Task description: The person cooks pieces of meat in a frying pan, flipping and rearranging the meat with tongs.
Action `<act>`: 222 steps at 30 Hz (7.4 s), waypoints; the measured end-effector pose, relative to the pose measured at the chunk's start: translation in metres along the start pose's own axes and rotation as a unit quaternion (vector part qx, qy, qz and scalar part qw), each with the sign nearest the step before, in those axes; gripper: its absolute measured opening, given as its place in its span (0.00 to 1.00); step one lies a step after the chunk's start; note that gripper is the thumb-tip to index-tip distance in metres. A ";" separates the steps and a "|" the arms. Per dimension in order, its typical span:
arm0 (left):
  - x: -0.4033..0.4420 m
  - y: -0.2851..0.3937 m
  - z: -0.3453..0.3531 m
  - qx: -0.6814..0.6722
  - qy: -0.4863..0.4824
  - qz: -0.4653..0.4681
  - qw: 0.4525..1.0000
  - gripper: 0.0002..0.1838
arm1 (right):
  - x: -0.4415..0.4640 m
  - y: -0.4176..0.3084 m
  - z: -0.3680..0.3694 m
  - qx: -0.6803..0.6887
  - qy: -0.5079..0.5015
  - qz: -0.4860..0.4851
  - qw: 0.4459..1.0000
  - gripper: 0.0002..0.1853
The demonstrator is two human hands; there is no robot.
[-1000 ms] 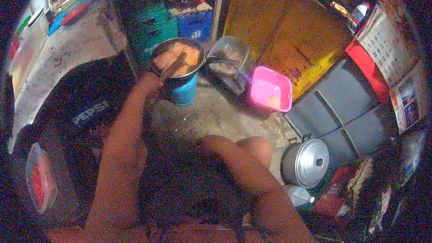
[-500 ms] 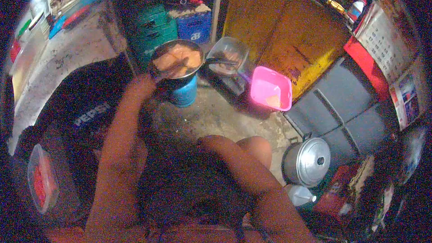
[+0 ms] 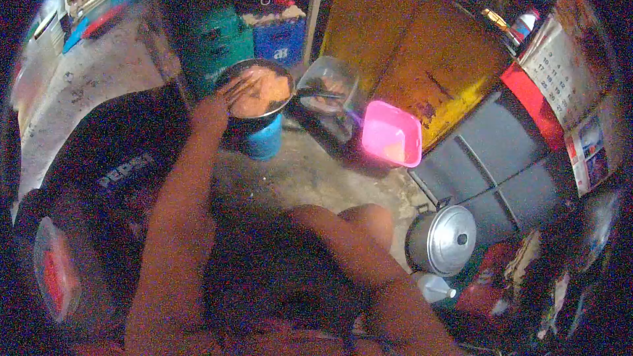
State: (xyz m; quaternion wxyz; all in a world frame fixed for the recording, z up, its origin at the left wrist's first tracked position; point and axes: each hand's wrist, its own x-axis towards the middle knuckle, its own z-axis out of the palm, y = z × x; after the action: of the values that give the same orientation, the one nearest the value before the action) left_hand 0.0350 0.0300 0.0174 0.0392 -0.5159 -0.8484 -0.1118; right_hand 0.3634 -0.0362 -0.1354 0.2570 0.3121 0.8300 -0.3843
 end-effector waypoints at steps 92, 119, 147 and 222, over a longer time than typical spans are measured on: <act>-0.055 -0.050 -0.069 0.097 0.038 0.007 0.995 0.13 | -0.001 0.004 0.000 -0.102 0.035 -0.024 0.994 0.35; -0.073 -0.044 -0.080 0.119 0.006 0.057 0.991 0.14 | 0.012 0.000 -0.003 -0.105 0.009 -0.022 0.994 0.37; -0.045 -0.059 -0.033 0.030 0.027 -0.022 0.999 0.18 | -0.004 -0.006 -0.005 -0.098 0.034 -0.026 0.994 0.38; 0.004 -0.002 0.022 0.120 0.120 0.056 0.984 0.11 | -0.043 -0.016 -0.016 -0.051 0.019 -0.024 0.998 0.31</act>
State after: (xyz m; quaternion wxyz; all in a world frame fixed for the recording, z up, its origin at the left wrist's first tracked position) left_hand 0.0325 0.0371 -0.0038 0.2086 -0.5369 -0.8146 -0.0685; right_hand 0.3782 -0.0455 -0.0904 0.2474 0.2858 0.8605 -0.3417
